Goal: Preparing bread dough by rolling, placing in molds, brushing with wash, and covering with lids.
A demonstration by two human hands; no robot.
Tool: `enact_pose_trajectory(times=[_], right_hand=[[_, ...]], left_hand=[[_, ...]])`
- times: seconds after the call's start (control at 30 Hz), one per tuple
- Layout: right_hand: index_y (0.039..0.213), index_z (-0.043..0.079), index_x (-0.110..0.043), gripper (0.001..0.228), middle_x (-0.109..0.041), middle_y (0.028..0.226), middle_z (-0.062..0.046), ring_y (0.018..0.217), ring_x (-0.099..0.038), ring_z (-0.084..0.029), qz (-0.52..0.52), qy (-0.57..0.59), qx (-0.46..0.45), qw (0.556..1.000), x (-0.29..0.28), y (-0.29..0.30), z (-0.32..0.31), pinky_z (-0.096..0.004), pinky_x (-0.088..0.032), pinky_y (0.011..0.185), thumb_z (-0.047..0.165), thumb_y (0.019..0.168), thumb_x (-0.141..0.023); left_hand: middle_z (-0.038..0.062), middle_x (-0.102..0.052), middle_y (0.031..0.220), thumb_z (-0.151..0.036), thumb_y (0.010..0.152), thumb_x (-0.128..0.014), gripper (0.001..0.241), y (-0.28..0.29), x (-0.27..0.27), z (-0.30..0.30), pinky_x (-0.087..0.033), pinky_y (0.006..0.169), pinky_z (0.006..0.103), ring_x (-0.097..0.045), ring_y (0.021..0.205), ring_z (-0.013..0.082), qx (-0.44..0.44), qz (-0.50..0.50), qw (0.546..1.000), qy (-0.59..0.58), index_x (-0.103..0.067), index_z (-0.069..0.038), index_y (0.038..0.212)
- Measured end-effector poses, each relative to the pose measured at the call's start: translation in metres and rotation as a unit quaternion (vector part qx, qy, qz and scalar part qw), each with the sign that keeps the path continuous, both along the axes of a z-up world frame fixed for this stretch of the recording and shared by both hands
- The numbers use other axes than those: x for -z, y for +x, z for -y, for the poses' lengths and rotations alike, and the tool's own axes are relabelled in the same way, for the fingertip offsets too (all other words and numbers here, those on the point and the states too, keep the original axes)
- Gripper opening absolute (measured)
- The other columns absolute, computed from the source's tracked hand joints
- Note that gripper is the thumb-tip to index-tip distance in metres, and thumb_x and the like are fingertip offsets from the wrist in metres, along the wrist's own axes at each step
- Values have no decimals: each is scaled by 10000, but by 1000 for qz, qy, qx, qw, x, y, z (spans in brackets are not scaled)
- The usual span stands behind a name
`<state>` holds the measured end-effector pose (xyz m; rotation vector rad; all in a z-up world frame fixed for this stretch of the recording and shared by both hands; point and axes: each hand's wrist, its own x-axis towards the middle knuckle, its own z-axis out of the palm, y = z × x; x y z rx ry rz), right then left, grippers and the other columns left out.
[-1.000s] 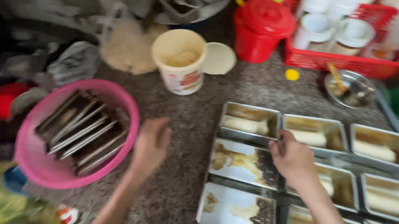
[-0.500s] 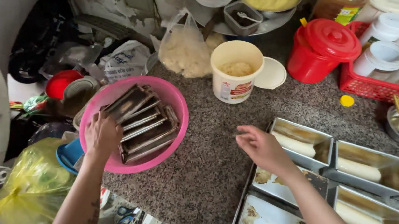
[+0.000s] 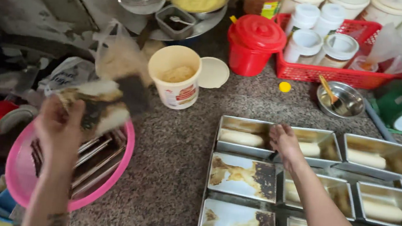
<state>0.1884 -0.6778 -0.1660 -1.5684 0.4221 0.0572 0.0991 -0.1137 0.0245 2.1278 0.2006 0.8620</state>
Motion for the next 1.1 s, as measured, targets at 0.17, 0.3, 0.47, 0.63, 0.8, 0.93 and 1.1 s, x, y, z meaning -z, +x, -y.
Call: enact_pose_trajectory(times=[0.17, 0.3, 0.47, 0.63, 0.8, 0.93, 1.1], right_hand=[[1538, 162, -283, 536, -590, 1425, -101, 1330, -575, -254, -68, 102, 10, 992, -15, -10, 13, -385, -476, 1054, 361, 1070, -454], [1500, 70, -476, 550, -652, 1415, -180, 1303, -629, -300, -80, 59, 44, 994, -60, -27, 7, -429, -498, 1069, 394, 1058, -425], [1540, 202, -282, 563, -527, 1480, -120, 1368, -518, -237, -97, 126, 7, 987, -31, -14, 15, -400, -384, 1158, 405, 1042, -452], [1526, 64, -454, 609, -593, 1488, -149, 1394, -520, -264, -43, -118, -15, 992, 23, 0, 23, -407, -369, 1177, 444, 1051, -481], [1596, 180, -291, 662, -568, 1467, -147, 1351, -545, -306, -128, 47, 38, 990, -12, -8, 14, -485, -442, 1091, 457, 1018, -454], [1591, 206, -275, 624, -564, 1468, -148, 1253, -593, -307, -151, 75, 38, 985, -23, -7, 10, -466, -475, 1023, 435, 1037, -447], [1544, 120, -396, 576, -582, 1403, -201, 1082, -648, -259, -125, 95, 44, 987, -13, -13, 9, -426, -497, 881, 387, 1046, -501]], left_hand=[[28, -684, 1253, -216, 959, -619, 417, 21, 12, 109, -592, 866, 357, -673, 1109, 150, 98, -133, 858, -486, -532, -120, 1355], [95, -692, 1244, -137, 950, -709, 434, 49, 84, 126, -577, 881, 360, -676, 1081, 202, 170, -132, 859, -465, -569, 0, 1338], [67, -707, 1138, -38, 830, -761, 463, 68, 107, 149, -615, 806, 361, -710, 991, 174, 219, -234, 832, -452, -542, -63, 1238], [101, -733, 1118, -56, 855, -754, 436, 93, 120, 148, -610, 792, 386, -728, 933, 210, 197, -300, 809, -465, -584, -22, 1255], [73, -743, 1136, -74, 838, -755, 452, 115, 165, 148, -616, 816, 372, -735, 949, 187, 190, -334, 796, -467, -613, -49, 1267], [76, -746, 1126, -245, 838, -811, 457, 126, 220, 192, -569, 880, 339, -698, 978, 180, 260, -332, 860, -286, -679, -67, 1238], [138, -721, 1195, -360, 862, -814, 619, 109, 217, 293, -538, 975, 383, -702, 1091, 268, 282, -266, 912, -136, -559, -38, 1325]])
